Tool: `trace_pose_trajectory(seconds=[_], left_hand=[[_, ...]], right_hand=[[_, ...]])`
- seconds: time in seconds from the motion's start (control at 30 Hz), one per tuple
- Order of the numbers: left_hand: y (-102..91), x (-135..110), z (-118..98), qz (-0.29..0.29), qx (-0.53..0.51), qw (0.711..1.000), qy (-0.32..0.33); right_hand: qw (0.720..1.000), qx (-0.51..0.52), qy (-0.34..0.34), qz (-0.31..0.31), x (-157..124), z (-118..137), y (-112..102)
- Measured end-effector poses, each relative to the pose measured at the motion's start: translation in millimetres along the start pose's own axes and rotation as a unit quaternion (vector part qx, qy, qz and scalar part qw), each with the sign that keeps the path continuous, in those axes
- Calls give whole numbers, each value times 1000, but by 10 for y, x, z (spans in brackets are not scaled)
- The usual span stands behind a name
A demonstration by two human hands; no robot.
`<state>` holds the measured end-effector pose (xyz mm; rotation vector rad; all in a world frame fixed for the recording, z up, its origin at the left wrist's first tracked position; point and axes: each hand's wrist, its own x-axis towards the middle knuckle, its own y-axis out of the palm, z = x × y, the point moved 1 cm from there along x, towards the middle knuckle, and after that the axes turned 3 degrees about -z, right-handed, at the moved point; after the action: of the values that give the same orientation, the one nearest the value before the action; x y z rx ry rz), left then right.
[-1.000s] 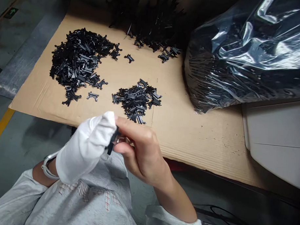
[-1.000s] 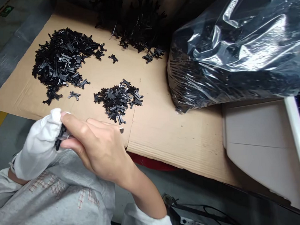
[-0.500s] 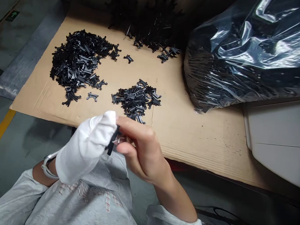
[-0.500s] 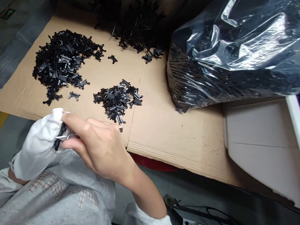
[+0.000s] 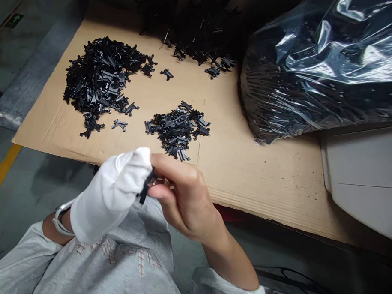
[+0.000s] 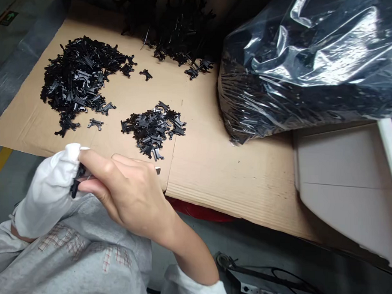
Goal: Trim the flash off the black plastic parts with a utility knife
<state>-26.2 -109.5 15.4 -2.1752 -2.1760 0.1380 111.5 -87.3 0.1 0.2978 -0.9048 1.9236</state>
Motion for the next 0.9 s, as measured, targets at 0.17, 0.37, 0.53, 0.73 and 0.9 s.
trace_pose_trajectory(seconds=[0.17,0.37,0.53,0.73,0.9], left_hand=[[29,-25,0,37,-106,993,-44],[9,-51,6,17,-153,987,-41],[-10,-45,1,12,-128,991,-27],[-13,-7,-35,26,-60,998,16],[-8,2,-46,12,-40,995,90]], right_hand=[[1000,17,3,-18,-58,17,-17],[999,19,-1,-30,-57,37,-14],[999,-1,-17,-32,-43,46,-10],[1000,-4,8,8,-29,48,-21],[1000,-15,3,21,-30,37,-5]])
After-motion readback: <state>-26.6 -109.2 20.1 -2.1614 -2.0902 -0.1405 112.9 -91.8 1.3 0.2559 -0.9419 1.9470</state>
